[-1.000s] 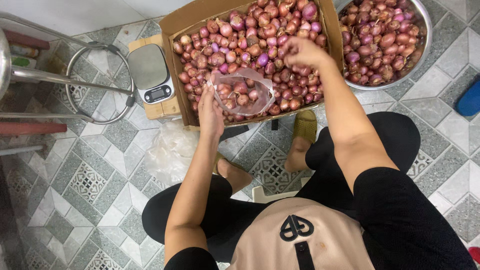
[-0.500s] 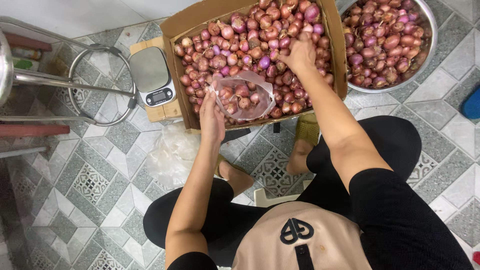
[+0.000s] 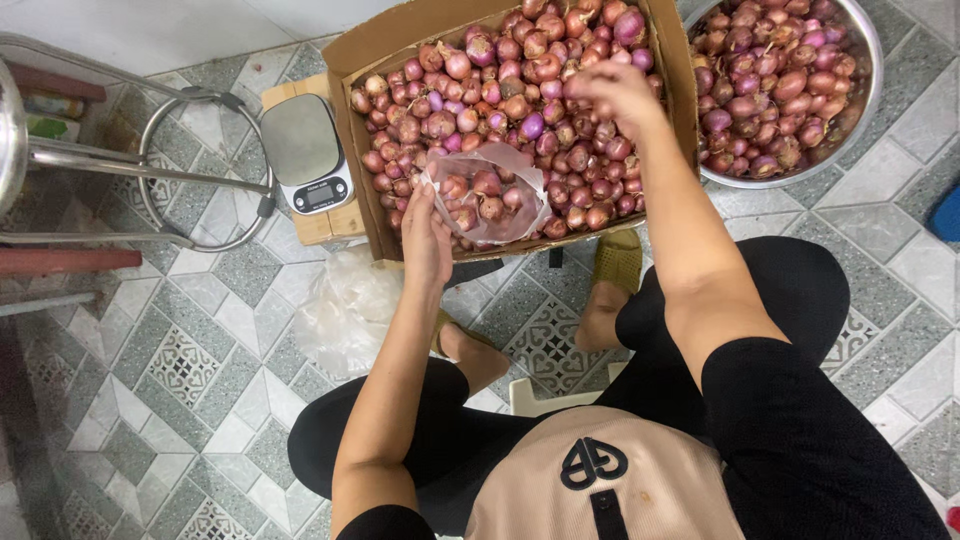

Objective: The person sits on a low stool and packs red onions from a cardboard box into a clear plastic bag. They place the filled bag on a digital kitchen scale, add more onions to reach a target weight, and then tie the bag closed.

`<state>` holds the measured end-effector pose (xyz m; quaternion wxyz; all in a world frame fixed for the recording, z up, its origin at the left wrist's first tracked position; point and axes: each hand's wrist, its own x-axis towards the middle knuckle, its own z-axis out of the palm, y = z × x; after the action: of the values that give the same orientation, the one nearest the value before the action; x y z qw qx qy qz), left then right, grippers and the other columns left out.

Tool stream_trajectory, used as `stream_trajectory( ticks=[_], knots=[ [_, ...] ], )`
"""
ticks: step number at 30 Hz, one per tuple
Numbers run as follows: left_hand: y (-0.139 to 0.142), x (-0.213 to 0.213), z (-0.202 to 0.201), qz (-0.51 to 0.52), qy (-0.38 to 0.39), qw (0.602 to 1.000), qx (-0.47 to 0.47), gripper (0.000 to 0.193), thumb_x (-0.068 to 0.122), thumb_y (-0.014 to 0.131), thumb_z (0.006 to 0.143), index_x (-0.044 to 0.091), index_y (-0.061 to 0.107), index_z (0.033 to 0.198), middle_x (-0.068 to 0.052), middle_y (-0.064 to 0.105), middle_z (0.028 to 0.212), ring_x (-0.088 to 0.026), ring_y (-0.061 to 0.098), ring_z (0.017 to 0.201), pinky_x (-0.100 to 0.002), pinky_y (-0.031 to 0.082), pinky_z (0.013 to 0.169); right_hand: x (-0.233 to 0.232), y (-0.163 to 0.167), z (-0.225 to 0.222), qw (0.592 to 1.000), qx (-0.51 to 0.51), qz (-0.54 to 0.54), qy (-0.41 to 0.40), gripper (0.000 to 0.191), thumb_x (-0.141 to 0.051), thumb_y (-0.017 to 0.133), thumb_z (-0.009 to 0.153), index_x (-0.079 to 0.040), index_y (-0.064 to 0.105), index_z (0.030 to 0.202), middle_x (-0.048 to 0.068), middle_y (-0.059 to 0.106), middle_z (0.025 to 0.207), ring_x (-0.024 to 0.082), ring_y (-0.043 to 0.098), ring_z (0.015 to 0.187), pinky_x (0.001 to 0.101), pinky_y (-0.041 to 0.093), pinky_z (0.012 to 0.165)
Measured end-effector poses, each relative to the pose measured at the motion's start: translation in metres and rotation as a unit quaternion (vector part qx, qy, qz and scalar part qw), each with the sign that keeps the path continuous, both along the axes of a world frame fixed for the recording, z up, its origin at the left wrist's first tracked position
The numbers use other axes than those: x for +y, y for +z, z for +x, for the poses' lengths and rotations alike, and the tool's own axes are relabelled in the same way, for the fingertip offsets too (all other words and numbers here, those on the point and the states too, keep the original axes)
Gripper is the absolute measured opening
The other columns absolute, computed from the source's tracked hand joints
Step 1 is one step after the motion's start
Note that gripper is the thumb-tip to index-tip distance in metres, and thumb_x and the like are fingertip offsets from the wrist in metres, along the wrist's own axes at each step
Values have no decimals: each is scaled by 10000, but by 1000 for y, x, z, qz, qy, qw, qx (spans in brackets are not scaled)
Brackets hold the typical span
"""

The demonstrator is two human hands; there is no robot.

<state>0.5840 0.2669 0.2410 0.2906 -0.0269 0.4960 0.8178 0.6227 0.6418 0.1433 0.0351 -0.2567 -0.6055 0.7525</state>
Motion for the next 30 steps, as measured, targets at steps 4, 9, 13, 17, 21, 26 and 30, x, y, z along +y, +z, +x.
stream_trajectory(
  ticks=[4, 9, 13, 17, 21, 26, 30],
  knots=[
    [0, 1, 1, -1, 2, 1000, -2, 510, 254, 561, 1056, 49, 498, 1518, -37, 660, 1149, -119, 603, 928, -282, 515, 817, 12, 35, 17, 943, 158, -281, -76, 257, -230, 745, 877, -75, 663, 1065, 91, 705, 960, 265, 756, 900, 362, 513, 510],
    [-3, 2, 2, -2, 2, 1000, 0, 512, 255, 563, 1059, 35, 500, 1517, -47, 665, 1159, -123, 604, 930, -276, 508, 834, 10, 33, -2, 994, 13, -15, -107, 169, -222, 781, 933, -126, 648, 971, 98, 737, 1051, 245, 714, 975, 417, 564, 705],
    [-5, 2, 1, -3, 2, 1000, -1, 515, 254, 557, 1067, 35, 488, 1527, -51, 663, 1160, -122, 603, 943, -277, 509, 852, 0, 9, -13, 937, -88, 337, 3, 142, -170, 762, 824, -68, 663, 837, 115, 603, 1334, 241, 641, 1181, 430, 503, 1073],
    [-8, 1, -3, 4, 0, 1000, -1, 512, 256, 551, 1072, 39, 480, 1531, -54, 662, 1150, -130, 602, 937, -283, 502, 839, -19, 4, -17, 843, -191, 469, 183, 307, -249, 867, 713, -72, 717, 914, 81, 433, 1544, 308, 565, 1241, 480, 463, 1077],
    [-10, -2, -7, 8, 0, 1000, 3, 517, 257, 542, 1073, 40, 467, 1536, -52, 656, 1150, -131, 606, 948, -296, 507, 858, -35, 10, -20, 756, -203, 567, 255, 306, -276, 870, 768, -104, 790, 1008, 165, 388, 1579, 413, 547, 1265, 515, 491, 1050],
    [-10, -7, -11, -2, 0, 1000, 11, 519, 259, 519, 1074, 43, 452, 1540, -68, 668, 1182, -126, 623, 988, -290, 509, 919, -40, 5, -23, 751, -174, 591, 237, 331, -269, 911, 716, -85, 784, 960, 175, 417, 1515, 448, 505, 1289, 518, 466, 1048],
    [-9, -13, -10, 1, 3, 1000, 21, 506, 252, 518, 1083, 49, 464, 1543, -48, 658, 1174, -122, 615, 962, -290, 502, 893, -41, -9, -26, 815, -237, 490, 199, 304, -194, 869, 689, -63, 761, 941, 140, 408, 1535, 370, 583, 1194, 455, 466, 1090]
  ],
)
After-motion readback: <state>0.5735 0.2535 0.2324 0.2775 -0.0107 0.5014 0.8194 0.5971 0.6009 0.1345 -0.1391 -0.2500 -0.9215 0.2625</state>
